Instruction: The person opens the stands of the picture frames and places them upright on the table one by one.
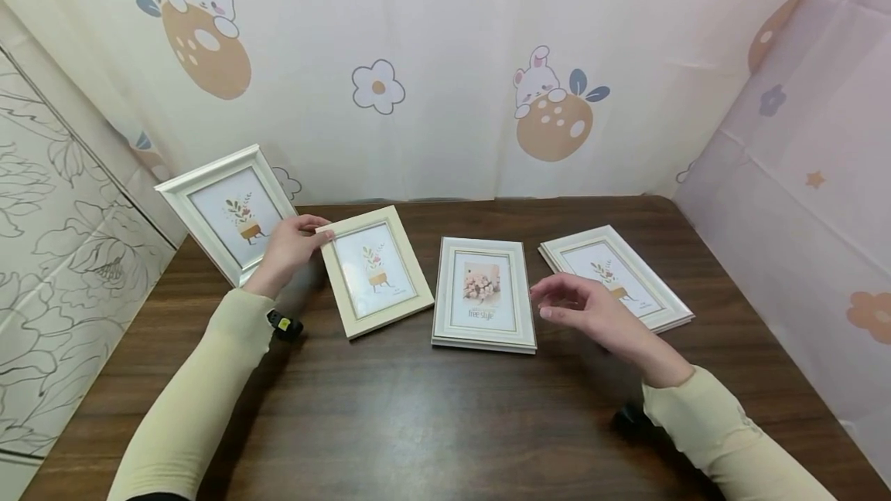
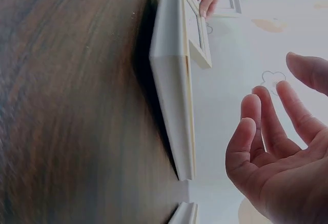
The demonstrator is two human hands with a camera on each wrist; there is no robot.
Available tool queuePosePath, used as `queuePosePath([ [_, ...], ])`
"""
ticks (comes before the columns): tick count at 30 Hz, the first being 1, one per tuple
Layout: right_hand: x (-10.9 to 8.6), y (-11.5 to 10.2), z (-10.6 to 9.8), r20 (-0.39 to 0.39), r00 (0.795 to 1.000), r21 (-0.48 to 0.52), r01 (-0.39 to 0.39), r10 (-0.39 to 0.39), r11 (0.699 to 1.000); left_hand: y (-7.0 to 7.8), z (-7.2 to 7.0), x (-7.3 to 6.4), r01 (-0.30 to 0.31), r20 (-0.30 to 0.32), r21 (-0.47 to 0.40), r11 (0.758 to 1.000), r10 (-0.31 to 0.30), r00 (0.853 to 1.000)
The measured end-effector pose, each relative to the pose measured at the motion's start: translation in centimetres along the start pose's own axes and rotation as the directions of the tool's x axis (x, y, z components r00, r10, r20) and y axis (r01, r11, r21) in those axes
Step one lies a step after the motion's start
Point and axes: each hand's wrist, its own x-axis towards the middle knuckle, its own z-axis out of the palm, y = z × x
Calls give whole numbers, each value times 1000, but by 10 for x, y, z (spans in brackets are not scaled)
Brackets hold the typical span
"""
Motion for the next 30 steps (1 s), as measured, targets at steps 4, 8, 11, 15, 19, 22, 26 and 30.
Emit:
queuePosePath([
  [4, -1, -2, -6, -26, 1000, 7, 18, -18, 1000, 3, -4, -4, -11, 3, -50, 999, 11, 1000],
  [8, -4, -3, -14, -44, 999, 22, 22, -21, 1000, 7, -6, -9, -12, -2, -111, 994, 12, 1000],
  [11, -6, -2, -19, -56, 998, 18, 20, -19, 1000, 11, -8, -12, -7, -3, -157, 988, 7, 1000],
  [15, -7, -2, -26, -82, 996, -13, 26, -27, 1000, 17, -9, -15, -14, -9, -217, 976, 13, 1000],
  [19, -10, -2, -31, -106, 993, -37, 43, -46, 998, 24, -8, -19, -2, -10, -310, 951, -1, 1000],
  [22, -11, -2, -35, -118, 991, -39, 51, -56, 998, 30, -8, -23, 17, -9, -366, 930, -21, 1000],
  [26, -13, -2, -39, -128, 990, -38, 50, -54, 998, 35, -7, -26, 8, -20, -391, 920, -17, 1000],
  [30, -14, -1, -40, -133, 990, -44, 47, -52, 998, 39, -7, -28, -19, -41, -383, 924, 4, 999],
])
